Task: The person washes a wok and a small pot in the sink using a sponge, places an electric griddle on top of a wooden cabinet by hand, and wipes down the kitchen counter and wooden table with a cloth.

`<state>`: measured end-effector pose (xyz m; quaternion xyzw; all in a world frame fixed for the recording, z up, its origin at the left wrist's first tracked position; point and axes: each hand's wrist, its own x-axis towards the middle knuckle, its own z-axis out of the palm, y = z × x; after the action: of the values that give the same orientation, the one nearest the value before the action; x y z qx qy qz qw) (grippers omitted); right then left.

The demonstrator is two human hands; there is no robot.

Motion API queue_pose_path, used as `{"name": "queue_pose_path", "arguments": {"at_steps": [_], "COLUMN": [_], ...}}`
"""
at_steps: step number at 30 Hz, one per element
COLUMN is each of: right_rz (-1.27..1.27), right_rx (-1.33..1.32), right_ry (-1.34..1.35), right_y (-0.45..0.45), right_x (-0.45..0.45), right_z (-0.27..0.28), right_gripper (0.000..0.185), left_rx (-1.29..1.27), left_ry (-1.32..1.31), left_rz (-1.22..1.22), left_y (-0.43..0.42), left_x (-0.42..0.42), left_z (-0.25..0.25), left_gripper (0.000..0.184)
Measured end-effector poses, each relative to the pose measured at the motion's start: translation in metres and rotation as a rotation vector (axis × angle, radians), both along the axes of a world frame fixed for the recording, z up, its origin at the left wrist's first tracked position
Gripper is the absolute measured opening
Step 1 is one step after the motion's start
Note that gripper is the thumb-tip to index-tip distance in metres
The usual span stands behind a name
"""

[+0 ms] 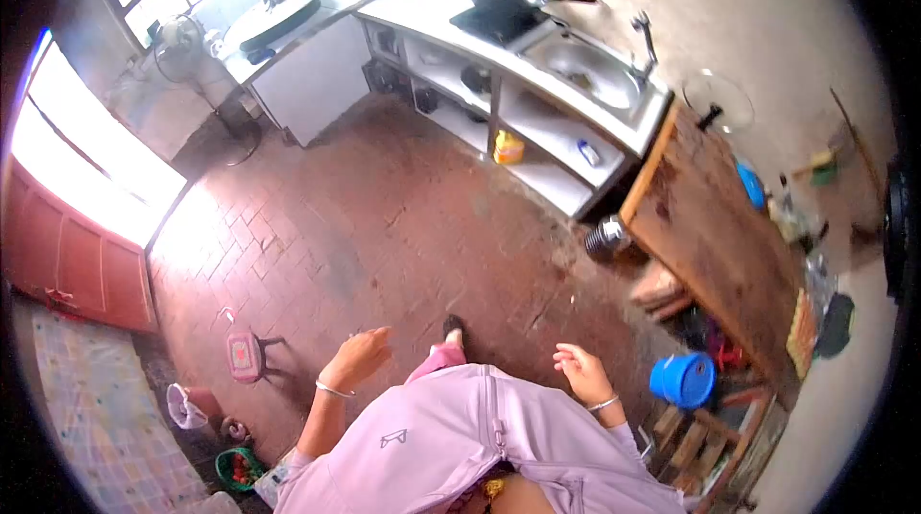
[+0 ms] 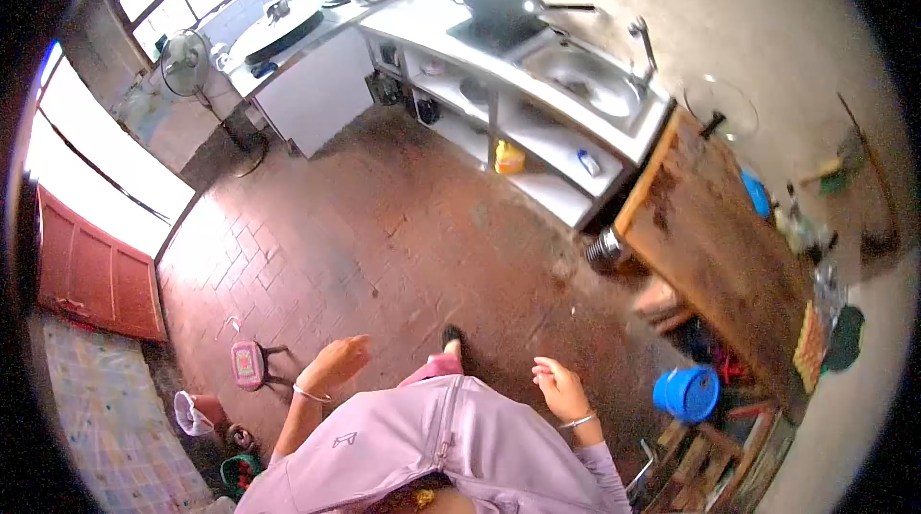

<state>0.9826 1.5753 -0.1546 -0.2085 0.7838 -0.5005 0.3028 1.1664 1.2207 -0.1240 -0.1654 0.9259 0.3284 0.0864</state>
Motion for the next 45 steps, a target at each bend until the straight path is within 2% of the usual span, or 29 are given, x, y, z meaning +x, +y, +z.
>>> {"name": "queue_pose_path", "arguments": {"at_steps": [5, 7, 10, 17, 19, 20, 21, 23, 26, 27, 29, 33, 37, 39, 41, 45], "right_rz": [-0.076, -0.056, -0.023, 0.140, 0.239, 0.286, 0.331, 0.429, 0.457, 0.456, 0.455, 0.448, 0.476, 0.463, 0.425, 0.347], "right_rx": [-0.090, -0.069, -0.027, -0.090, -0.021, -0.022, -0.021, -0.001, -0.010, -0.022, -0.024, -0.022, -0.054, 0.000, -0.005, 0.055], "right_ry": [-0.045, -0.005, -0.014, 0.064, 0.166, 0.166, 0.167, 0.209, 0.176, 0.167, 0.154, 0.097, 0.013, 0.114, 0.086, 0.047], "right_y": [-0.082, -0.108, -0.162, -0.326, -0.374, -0.397, -0.421, -0.468, -0.540, -0.564, -0.608, -0.701, -0.797, -0.833, -0.859, -0.909], "right_x": [-0.096, -0.131, -0.190, -0.374, -0.419, -0.437, -0.455, -0.484, -0.517, -0.522, -0.528, -0.540, -0.545, -0.556, -0.571, -0.622], "right_z": [0.012, 0.003, 0.013, 0.015, 0.019, 0.024, 0.026, 0.039, 0.037, 0.038, 0.031, -0.006, 0.003, 0.011, 0.016, -0.004], "right_gripper": [0.028, 0.028, 0.028, 0.028, 0.027, 0.027, 0.027, 0.027, 0.026, 0.027, 0.027, 0.028, 0.029, 0.028, 0.029, 0.028], "left_rx": [-0.098, 0.011, -0.030, -0.036, -0.068, -0.054, -0.048, 0.012, 0.172, 0.170, 0.172, 0.178, 0.155, 0.173, -0.003, 0.019], "left_ry": [-0.049, 0.095, 0.086, -0.026, 0.169, 0.032, -0.038, 0.115, 0.016, 0.018, -0.142, -0.026, -0.125, -0.194, -0.040, 0.036], "left_rz": [-0.075, -0.107, -0.063, 0.170, 0.087, 0.271, 0.340, 0.486, 0.582, 0.586, 0.588, 0.683, 0.592, 0.561, 0.478, 0.562], "left_y": [-0.087, -0.121, -0.169, -0.284, -0.314, -0.327, -0.335, -0.355, -0.402, -0.425, -0.469, -0.574, -0.695, -0.750, -0.805, -0.893], "left_x": [-0.130, -0.174, -0.229, -0.309, -0.327, -0.334, -0.349, -0.357, -0.359, -0.361, -0.363, -0.382, -0.419, -0.431, -0.451, -0.500], "left_z": [0.027, 0.038, 0.035, 0.012, 0.012, 0.004, 0.024, 0.026, 0.013, 0.009, -0.002, -0.016, -0.009, -0.019, -0.030, -0.036], "left_gripper": [0.023, 0.024, 0.022, 0.027, 0.031, 0.029, 0.026, 0.026, 0.028, 0.028, 0.030, 0.030, 0.030, 0.029, 0.027, 0.028]}}
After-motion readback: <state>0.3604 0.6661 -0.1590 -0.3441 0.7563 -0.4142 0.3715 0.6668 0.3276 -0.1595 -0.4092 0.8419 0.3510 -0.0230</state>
